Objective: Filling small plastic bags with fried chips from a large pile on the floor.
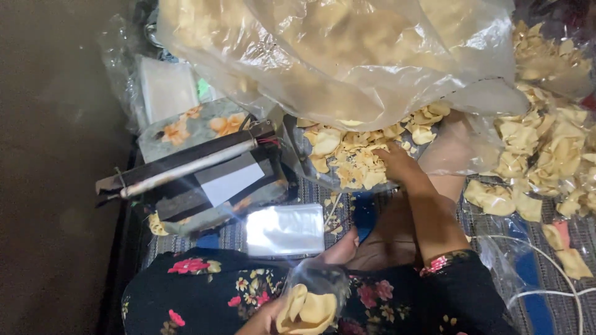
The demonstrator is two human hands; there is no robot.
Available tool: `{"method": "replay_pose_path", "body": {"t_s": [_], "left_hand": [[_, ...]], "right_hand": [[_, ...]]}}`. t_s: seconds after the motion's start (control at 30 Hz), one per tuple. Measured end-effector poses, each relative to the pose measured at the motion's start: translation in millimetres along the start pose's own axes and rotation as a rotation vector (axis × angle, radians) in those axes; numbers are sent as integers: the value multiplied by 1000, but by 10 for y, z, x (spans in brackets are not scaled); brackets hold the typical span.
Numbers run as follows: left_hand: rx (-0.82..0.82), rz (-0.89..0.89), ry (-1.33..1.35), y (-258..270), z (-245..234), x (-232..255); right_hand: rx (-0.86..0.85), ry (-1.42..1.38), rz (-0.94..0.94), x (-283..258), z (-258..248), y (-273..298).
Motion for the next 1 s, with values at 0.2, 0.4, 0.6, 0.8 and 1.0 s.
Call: {"method": "replay_pose_path", "body": {"t_s": [0.2, 0.4, 0.6, 0.8, 1.0], "left_hand": [[11, -16, 69, -15, -120, -37], [176, 55, 35, -128, -142, 158], [162, 109, 13, -178, -13, 248], [312, 83, 62, -225, -161, 181], [284, 325, -285, -454, 190, 739]], "right_hand": [[210, -330, -50, 215, -87, 41], [-111, -131, -80, -179, -2, 122], [-32, -261, 77, -204, -130, 235], [233, -370, 126, -57, -261, 234], [45, -1437, 188, 118, -307, 351]]}}
Point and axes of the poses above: each hand's wrist, its own y-axis away from the middle knuckle, its own z-axis out of the palm, x = y × z, the point moved 6 cm from there along -y, towards the middle knuckle, and after that the axes turned 15 degrees about y, right-handed, at the moved point
